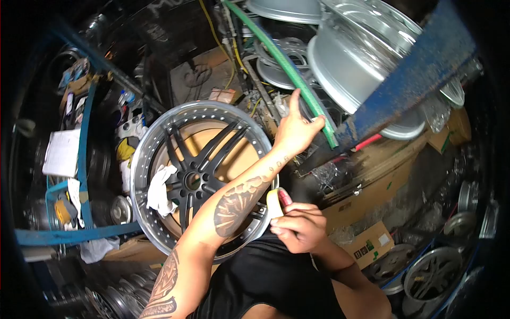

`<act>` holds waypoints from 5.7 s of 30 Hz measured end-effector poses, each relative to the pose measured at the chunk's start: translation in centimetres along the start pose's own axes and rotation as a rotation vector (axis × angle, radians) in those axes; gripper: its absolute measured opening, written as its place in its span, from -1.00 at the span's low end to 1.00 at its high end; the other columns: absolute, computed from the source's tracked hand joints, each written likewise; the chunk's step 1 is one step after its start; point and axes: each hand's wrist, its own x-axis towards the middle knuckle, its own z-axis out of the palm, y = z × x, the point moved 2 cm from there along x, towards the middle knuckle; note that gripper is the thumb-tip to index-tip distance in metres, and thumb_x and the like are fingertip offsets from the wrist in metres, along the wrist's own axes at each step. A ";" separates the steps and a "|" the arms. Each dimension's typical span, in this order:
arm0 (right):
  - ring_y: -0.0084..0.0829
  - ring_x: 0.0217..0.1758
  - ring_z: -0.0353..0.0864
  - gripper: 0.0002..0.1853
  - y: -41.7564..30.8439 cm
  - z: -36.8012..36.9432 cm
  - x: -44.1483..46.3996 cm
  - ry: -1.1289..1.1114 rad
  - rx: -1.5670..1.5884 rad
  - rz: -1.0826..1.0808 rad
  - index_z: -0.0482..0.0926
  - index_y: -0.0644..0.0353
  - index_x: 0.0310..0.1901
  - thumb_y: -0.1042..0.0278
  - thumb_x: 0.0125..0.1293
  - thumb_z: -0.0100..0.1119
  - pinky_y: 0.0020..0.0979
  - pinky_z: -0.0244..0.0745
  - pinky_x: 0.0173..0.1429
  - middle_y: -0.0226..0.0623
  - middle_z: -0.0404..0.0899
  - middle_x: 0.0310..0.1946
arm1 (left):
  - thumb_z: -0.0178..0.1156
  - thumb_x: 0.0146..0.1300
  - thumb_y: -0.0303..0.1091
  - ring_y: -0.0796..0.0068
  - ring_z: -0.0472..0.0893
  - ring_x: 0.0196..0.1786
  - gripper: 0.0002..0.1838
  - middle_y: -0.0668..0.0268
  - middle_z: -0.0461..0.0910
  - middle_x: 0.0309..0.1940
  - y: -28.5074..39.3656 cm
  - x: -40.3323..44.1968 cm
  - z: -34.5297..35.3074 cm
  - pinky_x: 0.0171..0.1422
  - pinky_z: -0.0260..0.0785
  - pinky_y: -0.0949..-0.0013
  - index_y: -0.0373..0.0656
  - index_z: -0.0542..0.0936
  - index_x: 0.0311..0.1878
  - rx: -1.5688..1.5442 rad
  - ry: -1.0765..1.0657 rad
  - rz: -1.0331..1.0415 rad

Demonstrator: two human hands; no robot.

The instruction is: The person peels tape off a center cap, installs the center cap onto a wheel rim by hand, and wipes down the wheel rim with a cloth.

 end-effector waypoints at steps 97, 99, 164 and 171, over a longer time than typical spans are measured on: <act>-0.75 -0.65 0.42 -0.78 4.0 14.5 3.0 -0.650 0.734 0.850 0.69 0.31 -0.29 0.35 0.51 0.27 -0.53 0.21 -0.55 -0.49 0.53 -0.67 | -0.08 0.67 -0.16 0.50 0.58 0.07 -0.69 0.23 0.51 0.09 -12.2 -25.1 -16.4 0.09 0.58 0.35 -0.16 0.44 0.22 -0.867 0.435 -0.040; -0.75 -0.65 0.41 -0.77 3.9 14.4 3.2 -0.651 0.735 0.853 0.69 0.32 -0.30 0.35 0.51 0.27 -0.53 0.20 -0.56 -0.49 0.53 -0.68 | -0.08 0.67 -0.17 0.51 0.58 0.06 -0.70 0.24 0.51 0.09 -12.1 -25.1 -16.4 0.08 0.58 0.37 -0.15 0.44 0.22 -0.865 0.436 -0.044; -0.29 -0.52 0.72 -0.78 3.5 14.5 3.4 -0.659 0.339 0.612 0.68 0.19 -0.06 0.22 0.45 0.32 -0.30 0.52 -0.37 -0.21 0.64 -0.58 | 0.27 0.51 -0.20 -0.15 0.63 0.28 -0.71 -0.18 0.48 0.33 -13.2 -25.6 -18.1 0.44 0.51 -0.09 -0.10 0.43 0.08 -1.150 0.374 0.010; -0.12 -0.43 0.75 -0.76 3.4 14.6 3.3 -0.614 0.344 0.557 0.68 0.22 -0.08 0.22 0.43 0.34 -0.21 0.56 -0.32 -0.13 0.69 -0.50 | 0.25 0.52 -0.19 -0.21 0.53 0.38 -0.72 -0.25 0.46 0.33 -13.5 -25.3 -17.5 0.51 0.42 -0.15 -0.10 0.43 0.08 -1.234 0.413 0.015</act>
